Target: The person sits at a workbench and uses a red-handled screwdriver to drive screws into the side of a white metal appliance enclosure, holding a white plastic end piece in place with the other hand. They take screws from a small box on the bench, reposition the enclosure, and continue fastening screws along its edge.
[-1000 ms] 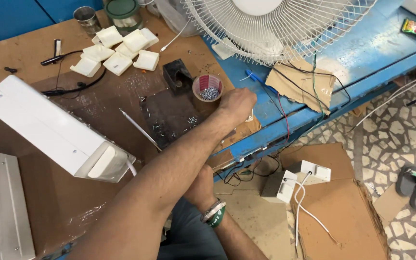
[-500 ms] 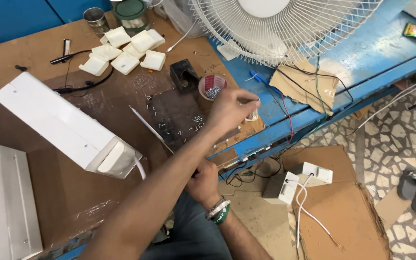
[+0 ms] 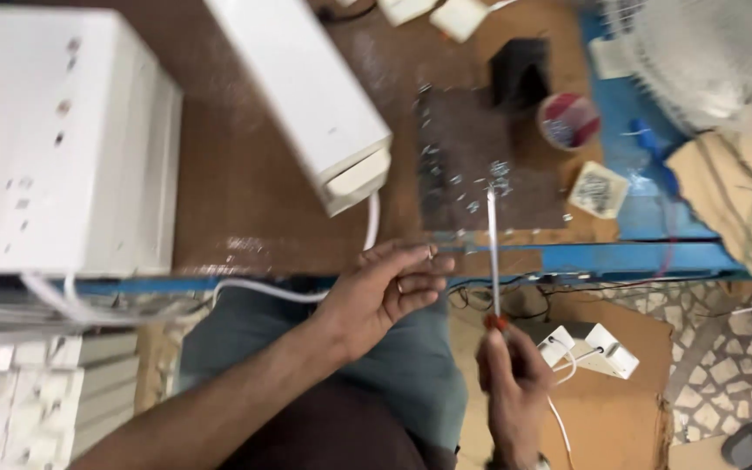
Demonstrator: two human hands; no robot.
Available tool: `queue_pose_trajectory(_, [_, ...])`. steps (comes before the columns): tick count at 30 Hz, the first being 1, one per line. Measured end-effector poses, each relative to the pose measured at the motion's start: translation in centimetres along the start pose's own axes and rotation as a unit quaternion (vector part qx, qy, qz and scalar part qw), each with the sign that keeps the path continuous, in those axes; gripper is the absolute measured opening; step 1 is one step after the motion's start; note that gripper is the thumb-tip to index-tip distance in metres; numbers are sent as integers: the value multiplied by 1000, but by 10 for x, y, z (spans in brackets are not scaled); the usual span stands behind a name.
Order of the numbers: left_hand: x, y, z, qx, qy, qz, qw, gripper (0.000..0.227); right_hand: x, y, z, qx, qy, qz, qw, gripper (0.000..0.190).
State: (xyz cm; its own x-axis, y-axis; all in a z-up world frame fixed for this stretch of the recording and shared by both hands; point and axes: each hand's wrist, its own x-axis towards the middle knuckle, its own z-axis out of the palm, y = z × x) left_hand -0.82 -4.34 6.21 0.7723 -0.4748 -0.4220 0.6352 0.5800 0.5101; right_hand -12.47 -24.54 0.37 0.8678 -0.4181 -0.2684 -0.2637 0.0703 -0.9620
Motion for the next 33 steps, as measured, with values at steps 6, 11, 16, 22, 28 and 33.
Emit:
queue_pose_trajectory(6, [5, -15, -39, -40, -10, 23, 999, 20, -55, 32, -43, -121, 18, 34, 992, 31])
queue_pose_trajectory(11, [7, -20, -50, -32, 3, 31, 999, 25, -60, 28, -46, -157, 11, 28, 987, 31])
queue_pose_trajectory(16, [-8, -9, -50, -103, -23, 23, 994, 44, -60, 15, -34, -138, 1, 38, 990, 32])
queue_pose_trajectory(22, [-18, 5, -51, -90, -49, -6, 995, 55, -55, 14, -26, -137, -16, 24, 990, 32])
queue_pose_trajectory(28, [-19, 6, -58, -31, -137, 28, 990, 67, -48, 26, -20, -122, 11, 49, 991, 31])
queue_pose_trajectory(33, [-9, 6, -49, 26, -84, 11, 996, 51, -47, 0, -9, -142, -2, 61, 988, 33])
